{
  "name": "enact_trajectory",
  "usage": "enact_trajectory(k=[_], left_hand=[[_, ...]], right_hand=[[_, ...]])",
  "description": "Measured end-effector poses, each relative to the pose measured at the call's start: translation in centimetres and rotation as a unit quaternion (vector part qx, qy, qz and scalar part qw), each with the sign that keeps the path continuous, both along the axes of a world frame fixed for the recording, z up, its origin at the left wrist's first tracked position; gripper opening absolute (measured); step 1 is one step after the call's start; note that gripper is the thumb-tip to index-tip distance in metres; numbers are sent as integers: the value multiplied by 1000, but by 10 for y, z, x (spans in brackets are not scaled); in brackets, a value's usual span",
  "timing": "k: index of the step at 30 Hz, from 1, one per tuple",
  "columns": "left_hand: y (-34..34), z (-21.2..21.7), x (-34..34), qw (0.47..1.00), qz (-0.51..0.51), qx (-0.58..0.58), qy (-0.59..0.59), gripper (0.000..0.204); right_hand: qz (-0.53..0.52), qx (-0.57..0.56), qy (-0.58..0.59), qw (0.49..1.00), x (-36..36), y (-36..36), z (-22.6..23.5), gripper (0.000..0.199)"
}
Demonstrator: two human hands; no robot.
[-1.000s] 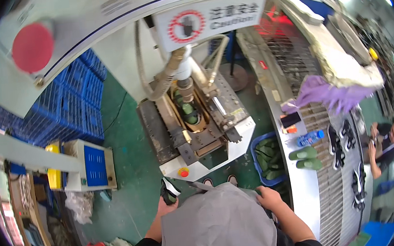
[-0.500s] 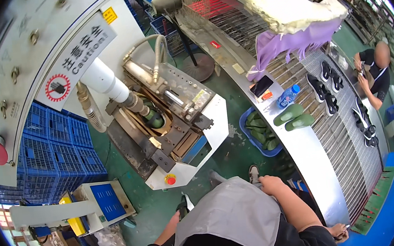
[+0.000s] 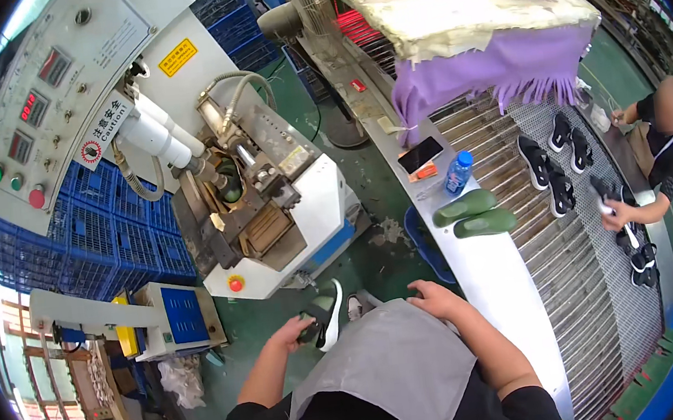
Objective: The recorder is using a pre-shaping pressing machine to form shoes and then placing them onto a conveyor belt.
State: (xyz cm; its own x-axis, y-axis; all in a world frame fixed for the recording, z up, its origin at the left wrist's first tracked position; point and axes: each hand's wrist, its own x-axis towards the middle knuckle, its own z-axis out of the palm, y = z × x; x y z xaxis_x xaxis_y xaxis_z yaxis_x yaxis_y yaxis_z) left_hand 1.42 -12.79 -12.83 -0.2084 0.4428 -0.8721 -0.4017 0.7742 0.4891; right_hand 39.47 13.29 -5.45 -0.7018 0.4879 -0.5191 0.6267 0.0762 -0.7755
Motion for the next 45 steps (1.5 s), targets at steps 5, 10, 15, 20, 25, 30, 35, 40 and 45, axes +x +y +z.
enact_trajectory(k=[5, 10, 15, 20, 25, 30, 35, 40, 45], left_hand=[[102, 75, 95, 980, -74, 183, -27, 50], [200, 195, 204, 832, -395, 360, 150, 72], [221, 177, 250, 845, -303, 439, -43, 98], [232, 114, 302, 860, -340, 379, 23, 92], [306, 174, 369, 706, -613, 245, 255, 81], [346, 172, 397, 595, -699, 349, 186, 72], [341, 128, 385, 641, -621, 432, 130, 69], [353, 168, 380, 630, -676, 341, 171, 69], [353, 97, 280, 725, -666, 148, 94, 67]], right_hand=[[-279, -252, 180, 909, 32, 7, 36, 71], [-341, -380, 489, 707, 78, 29, 46, 82], [-395, -329, 544, 663, 142, 39, 60, 60], [-533, -316, 557, 553, 195, 27, 20, 50], [-606, -216, 560, 523, 229, 14, 0, 43], [-626, -171, 568, 506, 243, 6, -16, 39], [-644, -178, 548, 503, 248, 12, -16, 39], [-693, -220, 574, 377, 276, 23, -40, 32], [-789, -155, 478, 353, 371, 64, -82, 43]])
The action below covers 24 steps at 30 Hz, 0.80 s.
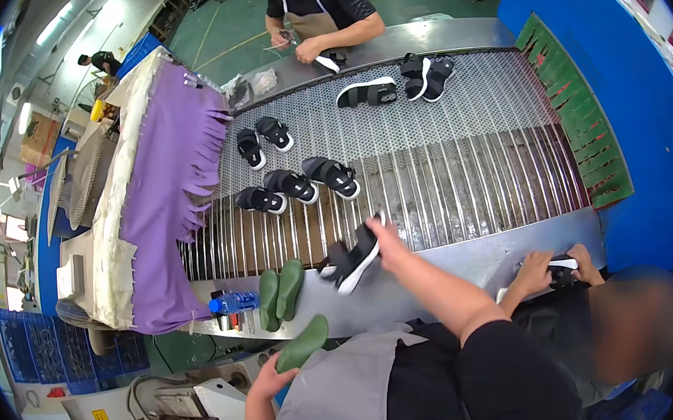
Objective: The recorder is using a pre-shaping pressing machine to form shoes and then placing them onto a conveyor belt.
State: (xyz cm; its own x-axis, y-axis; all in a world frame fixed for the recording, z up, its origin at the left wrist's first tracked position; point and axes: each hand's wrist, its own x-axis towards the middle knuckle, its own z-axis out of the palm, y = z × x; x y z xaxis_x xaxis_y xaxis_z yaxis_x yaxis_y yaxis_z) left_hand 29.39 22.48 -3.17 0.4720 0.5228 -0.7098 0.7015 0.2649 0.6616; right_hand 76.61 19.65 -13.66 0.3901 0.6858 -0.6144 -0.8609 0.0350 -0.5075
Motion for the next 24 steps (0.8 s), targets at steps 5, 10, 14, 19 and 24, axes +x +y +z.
enact_trajectory(k=[5, 10, 14, 19, 24], left_hand=[[-44, -20, -8, 991, 103, -68, 54, 62], [-69, -47, -23, 995, 89, -23, 35, 65], [-44, -50, 42, 993, 108, 30, 23, 68], [-27, -53, 88, 989, 121, 87, 21, 71], [-28, -4, 168, 940, 51, 332, -63, 74]], right_hand=[[-300, 106, -120, 940, 166, 55, 24, 74], [-280, -18, -190, 941, 222, 48, -4, 75], [44, -32, -193, 980, 161, 0, -42, 37], [407, -107, -104, 901, -59, -71, -19, 64], [399, 9, -66, 915, -136, -57, 74, 92]])
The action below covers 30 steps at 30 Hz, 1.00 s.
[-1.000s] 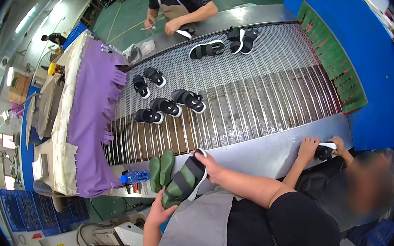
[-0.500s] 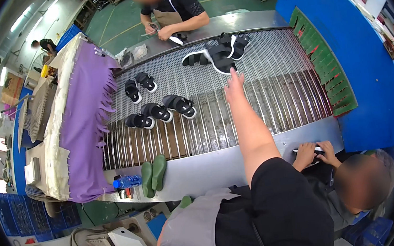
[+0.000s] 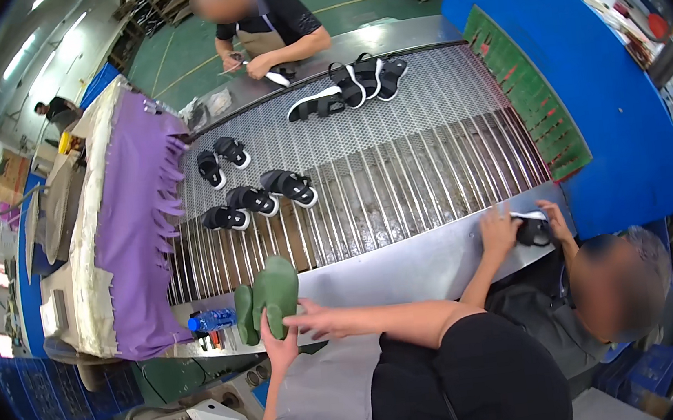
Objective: The recorder is using a pre-shaping pressing machine to form shoes and then placing them onto a conveyor belt.
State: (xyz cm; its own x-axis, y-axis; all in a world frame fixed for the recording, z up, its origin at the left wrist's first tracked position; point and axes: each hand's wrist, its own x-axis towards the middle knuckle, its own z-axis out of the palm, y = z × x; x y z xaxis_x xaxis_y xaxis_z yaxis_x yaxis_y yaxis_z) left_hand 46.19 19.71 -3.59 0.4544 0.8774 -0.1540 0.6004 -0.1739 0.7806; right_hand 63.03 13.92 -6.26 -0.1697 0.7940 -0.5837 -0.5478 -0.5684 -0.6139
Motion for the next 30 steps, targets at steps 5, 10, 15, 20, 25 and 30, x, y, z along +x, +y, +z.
enact_trajectory(k=[5, 10, 15, 20, 25, 30], left_hand=[[-15, 55, 41, 968, -129, 200, -76, 76], [-7, 44, 17, 956, -139, 253, -56, 71], [1, 13, -67, 994, -46, -37, -91, 54], [-4, 136, -30, 976, 67, -155, -139, 31], [9, 258, 38, 800, -131, -144, -568, 13], [-73, 289, -21, 769, -48, -181, -611, 10]], right_hand=[[-180, 184, -27, 966, 14, 20, 76, 77], [-204, 182, -55, 961, 45, 19, 24, 66], [-123, -21, -164, 979, 72, -39, -97, 64], [6, -53, -373, 926, 87, -101, -161, 72], [126, -20, -469, 874, 94, -104, -174, 74], [155, -40, -489, 858, 76, -89, -159, 74]])
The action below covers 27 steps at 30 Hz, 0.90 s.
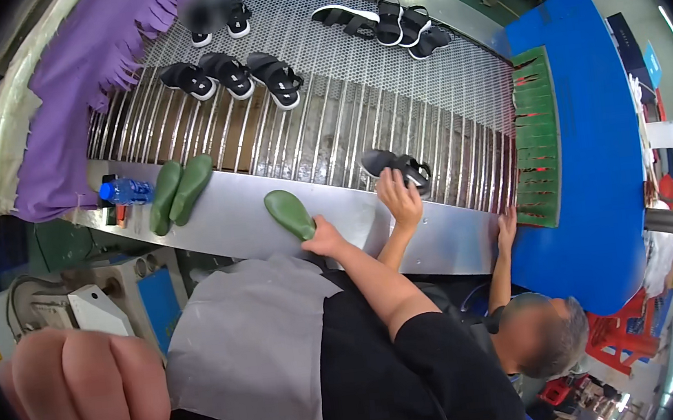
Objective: The recorder is using a pre-shaping pressing machine to form shoes and then placing them onto a conveyor belt.
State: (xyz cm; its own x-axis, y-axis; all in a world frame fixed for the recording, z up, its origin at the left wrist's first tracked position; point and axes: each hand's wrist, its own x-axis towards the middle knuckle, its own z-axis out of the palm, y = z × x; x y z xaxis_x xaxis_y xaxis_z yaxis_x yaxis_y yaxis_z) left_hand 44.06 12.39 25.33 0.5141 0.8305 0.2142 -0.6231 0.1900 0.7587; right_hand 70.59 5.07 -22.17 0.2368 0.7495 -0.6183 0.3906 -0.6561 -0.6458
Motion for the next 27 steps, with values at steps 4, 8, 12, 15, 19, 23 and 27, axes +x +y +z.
enact_trajectory(k=[4, 8, 12, 15, 19, 23, 27], left_hand=[[3, -36, -150, 999, -39, -2, -24, 10], [15, -29, -112, 996, -77, 15, -34, 10], [15, -36, -141, 993, -97, 34, -50, 10], [28, -23, -92, 993, -97, 44, -47, 10], [38, -28, -98, 991, -115, 49, -52, 11], [42, -21, -47, 989, -119, 61, -62, 11], [65, -26, -59, 987, -125, 76, -73, 12]], right_hand=[[-40, 10, 11, 999, 1, -6, 1, 73], [-39, -8, 11, 999, -2, -5, 5, 75], [-27, -5, -6, 1000, 1, -10, 1, 75], [-119, 33, 31, 992, 3, -12, 4, 74], [-287, 39, 78, 954, 42, -12, 21, 71], [-367, 105, -162, 910, 127, -12, 38, 64], [-345, -43, -311, 885, 221, -27, 104, 59]])
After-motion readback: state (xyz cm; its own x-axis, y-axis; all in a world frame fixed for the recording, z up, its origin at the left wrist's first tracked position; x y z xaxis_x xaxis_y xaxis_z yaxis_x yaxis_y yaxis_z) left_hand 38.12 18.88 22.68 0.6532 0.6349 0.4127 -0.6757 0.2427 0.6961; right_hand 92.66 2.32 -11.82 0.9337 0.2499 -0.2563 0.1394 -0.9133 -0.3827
